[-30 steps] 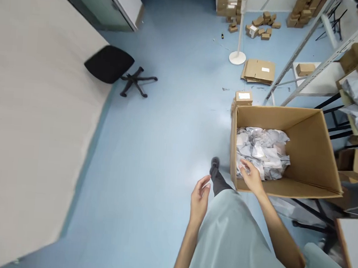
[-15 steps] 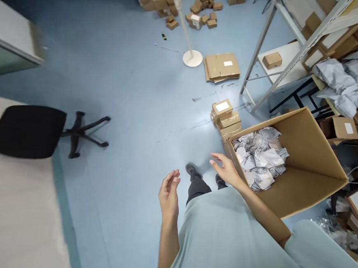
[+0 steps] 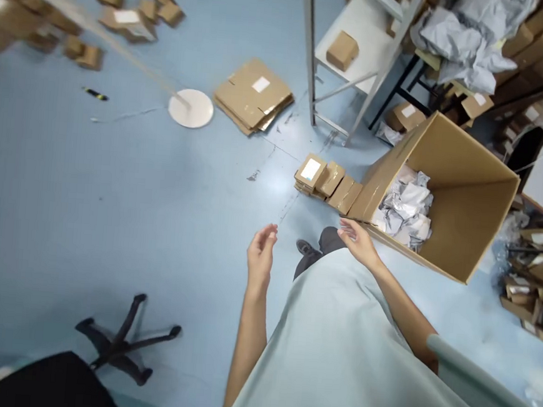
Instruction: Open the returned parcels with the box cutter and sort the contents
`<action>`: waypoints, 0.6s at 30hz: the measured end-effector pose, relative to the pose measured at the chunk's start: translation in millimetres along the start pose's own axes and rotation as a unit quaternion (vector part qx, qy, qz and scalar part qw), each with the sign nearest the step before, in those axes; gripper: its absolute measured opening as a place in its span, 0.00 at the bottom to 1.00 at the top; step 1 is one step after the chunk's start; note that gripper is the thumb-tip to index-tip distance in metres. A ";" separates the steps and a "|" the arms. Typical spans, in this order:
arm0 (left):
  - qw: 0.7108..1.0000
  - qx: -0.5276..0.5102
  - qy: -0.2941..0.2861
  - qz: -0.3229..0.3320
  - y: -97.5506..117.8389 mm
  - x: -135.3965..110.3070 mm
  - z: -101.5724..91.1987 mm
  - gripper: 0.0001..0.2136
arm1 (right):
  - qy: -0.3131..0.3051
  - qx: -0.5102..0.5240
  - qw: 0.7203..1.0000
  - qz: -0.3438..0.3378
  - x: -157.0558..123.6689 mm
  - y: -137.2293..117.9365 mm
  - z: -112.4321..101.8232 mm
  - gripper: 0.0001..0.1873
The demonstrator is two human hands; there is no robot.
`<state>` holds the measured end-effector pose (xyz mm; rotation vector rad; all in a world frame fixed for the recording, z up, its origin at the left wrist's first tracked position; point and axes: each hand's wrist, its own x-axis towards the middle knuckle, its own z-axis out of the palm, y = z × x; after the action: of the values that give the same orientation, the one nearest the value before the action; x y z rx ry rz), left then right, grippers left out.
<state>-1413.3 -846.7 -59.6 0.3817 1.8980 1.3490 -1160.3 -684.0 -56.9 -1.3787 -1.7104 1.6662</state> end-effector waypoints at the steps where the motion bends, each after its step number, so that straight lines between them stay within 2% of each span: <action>1: 1.000 0.001 -0.023 0.011 13.7 25.7 -0.4 0.25 | 0.015 0.005 1.000 0.009 1.1 -2.3 7.6 0.33; 5: 0.995 0.008 -0.097 0.033 59.8 119.3 9.5 0.24 | 0.069 0.017 0.996 0.061 24.0 -5.9 31.8 0.33; 7: 0.992 0.018 -0.119 0.020 71.6 160.4 13.0 0.24 | 0.088 0.035 0.992 0.085 50.1 -3.3 41.8 0.33; 9: 0.991 0.036 -0.132 -0.006 74.1 199.2 14.7 0.24 | 0.099 0.060 0.987 0.114 84.0 2.6 51.7 0.33; 14: 0.979 0.100 -0.156 -0.089 49.4 293.4 23.6 0.21 | 0.140 0.153 0.956 0.205 170.8 29.7 76.6 0.30; 18: 0.957 0.171 -0.177 -0.152 12.3 369.7 41.3 0.18 | 0.184 0.217 0.902 0.325 223.9 59.0 99.2 0.29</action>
<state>-1631.3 -582.9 -205.9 0.4459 1.7923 0.6971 -1318.9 -563.5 -211.1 -1.9809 -0.6333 1.7884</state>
